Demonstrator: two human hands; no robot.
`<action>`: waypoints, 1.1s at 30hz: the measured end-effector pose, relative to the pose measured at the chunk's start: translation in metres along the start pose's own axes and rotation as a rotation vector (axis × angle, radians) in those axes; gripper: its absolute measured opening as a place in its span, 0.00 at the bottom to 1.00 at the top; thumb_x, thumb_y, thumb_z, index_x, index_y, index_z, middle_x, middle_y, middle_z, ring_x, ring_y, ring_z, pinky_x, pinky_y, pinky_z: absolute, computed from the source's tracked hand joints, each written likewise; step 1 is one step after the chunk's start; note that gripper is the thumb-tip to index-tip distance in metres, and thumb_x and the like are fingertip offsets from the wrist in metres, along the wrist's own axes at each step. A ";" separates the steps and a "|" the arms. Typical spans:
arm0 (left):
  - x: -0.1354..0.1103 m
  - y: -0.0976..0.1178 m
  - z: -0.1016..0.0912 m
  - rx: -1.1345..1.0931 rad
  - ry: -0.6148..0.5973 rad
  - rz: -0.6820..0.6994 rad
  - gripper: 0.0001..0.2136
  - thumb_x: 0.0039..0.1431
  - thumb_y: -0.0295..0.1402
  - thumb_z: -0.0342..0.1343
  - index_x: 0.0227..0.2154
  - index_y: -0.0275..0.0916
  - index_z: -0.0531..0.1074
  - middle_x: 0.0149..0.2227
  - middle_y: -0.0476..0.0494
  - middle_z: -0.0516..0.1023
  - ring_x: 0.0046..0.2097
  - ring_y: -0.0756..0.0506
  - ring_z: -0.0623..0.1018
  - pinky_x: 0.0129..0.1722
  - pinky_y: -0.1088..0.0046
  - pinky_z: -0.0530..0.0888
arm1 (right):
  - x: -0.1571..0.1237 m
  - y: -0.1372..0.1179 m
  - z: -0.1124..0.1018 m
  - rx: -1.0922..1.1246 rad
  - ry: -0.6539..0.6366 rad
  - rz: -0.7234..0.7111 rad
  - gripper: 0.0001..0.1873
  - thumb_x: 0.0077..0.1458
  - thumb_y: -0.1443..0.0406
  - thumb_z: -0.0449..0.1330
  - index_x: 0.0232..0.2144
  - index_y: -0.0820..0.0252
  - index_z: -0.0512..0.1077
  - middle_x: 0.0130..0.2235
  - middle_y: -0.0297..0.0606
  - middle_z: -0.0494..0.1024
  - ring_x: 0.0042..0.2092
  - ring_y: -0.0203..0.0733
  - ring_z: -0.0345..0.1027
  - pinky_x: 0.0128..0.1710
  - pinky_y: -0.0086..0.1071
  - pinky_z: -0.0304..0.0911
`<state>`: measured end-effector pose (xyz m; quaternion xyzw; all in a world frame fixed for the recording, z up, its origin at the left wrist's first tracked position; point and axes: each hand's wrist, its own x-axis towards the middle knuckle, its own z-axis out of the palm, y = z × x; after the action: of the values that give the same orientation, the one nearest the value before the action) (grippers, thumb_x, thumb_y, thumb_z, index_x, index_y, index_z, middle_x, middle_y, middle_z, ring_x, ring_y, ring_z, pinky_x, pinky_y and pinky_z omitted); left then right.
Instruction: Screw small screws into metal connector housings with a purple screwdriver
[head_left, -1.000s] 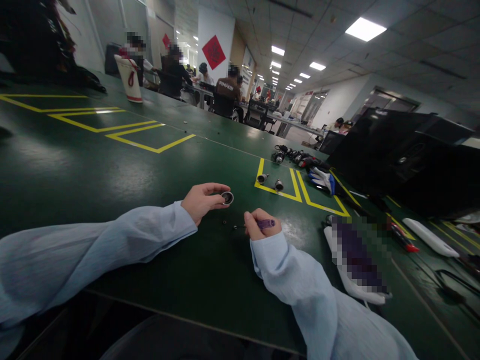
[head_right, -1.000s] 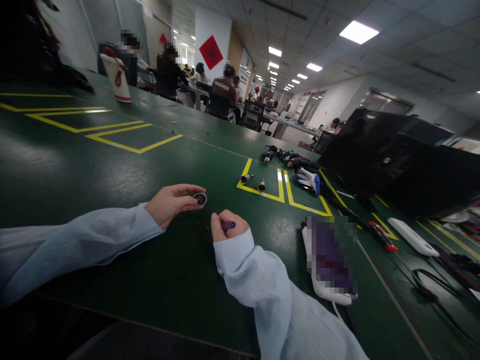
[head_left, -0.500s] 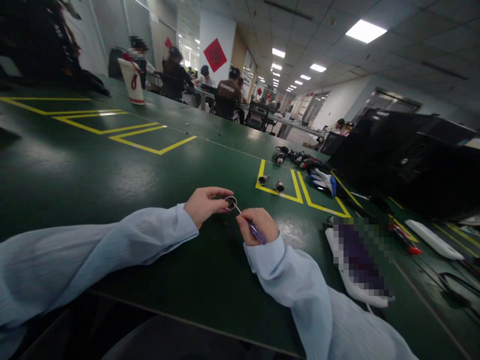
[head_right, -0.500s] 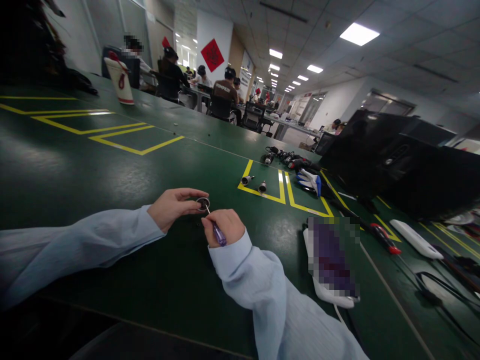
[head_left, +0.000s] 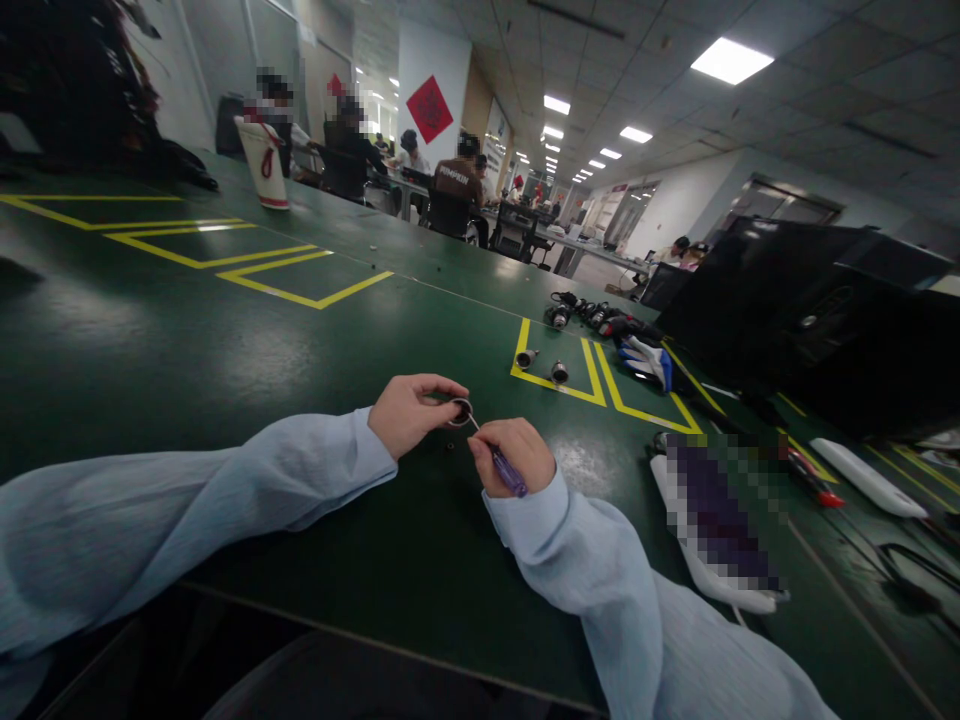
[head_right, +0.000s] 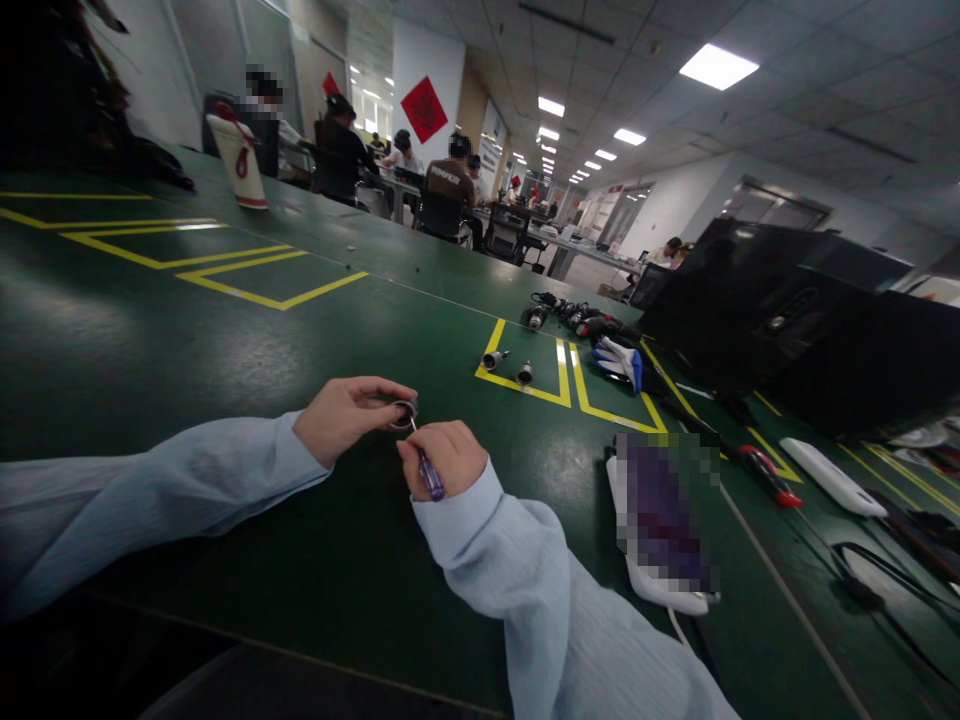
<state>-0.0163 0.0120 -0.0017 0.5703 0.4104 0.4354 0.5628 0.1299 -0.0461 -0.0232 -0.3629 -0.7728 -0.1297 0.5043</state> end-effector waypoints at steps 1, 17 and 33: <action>0.000 0.001 0.000 0.003 0.001 -0.002 0.15 0.36 0.28 0.62 0.31 0.29 0.73 0.26 0.44 0.79 0.29 0.46 0.78 0.35 0.68 0.77 | 0.000 0.000 0.000 -0.009 0.007 0.000 0.05 0.51 0.70 0.54 0.24 0.59 0.67 0.25 0.37 0.75 0.28 0.35 0.68 0.31 0.29 0.65; -0.001 0.001 0.001 0.003 0.005 0.006 0.16 0.34 0.31 0.63 0.31 0.30 0.74 0.26 0.43 0.79 0.29 0.45 0.78 0.35 0.66 0.77 | 0.000 -0.003 -0.001 -0.009 -0.009 -0.014 0.05 0.51 0.70 0.54 0.25 0.60 0.68 0.25 0.39 0.76 0.28 0.36 0.68 0.31 0.30 0.66; 0.000 0.000 0.001 0.008 0.000 0.004 0.15 0.36 0.30 0.63 0.31 0.30 0.75 0.26 0.43 0.79 0.29 0.45 0.78 0.35 0.66 0.77 | 0.000 -0.006 -0.004 -0.018 -0.052 -0.007 0.05 0.51 0.70 0.54 0.25 0.60 0.68 0.26 0.39 0.75 0.28 0.37 0.68 0.31 0.30 0.66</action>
<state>-0.0152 0.0120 -0.0018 0.5734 0.4112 0.4347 0.5596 0.1283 -0.0524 -0.0206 -0.3680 -0.7856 -0.1290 0.4804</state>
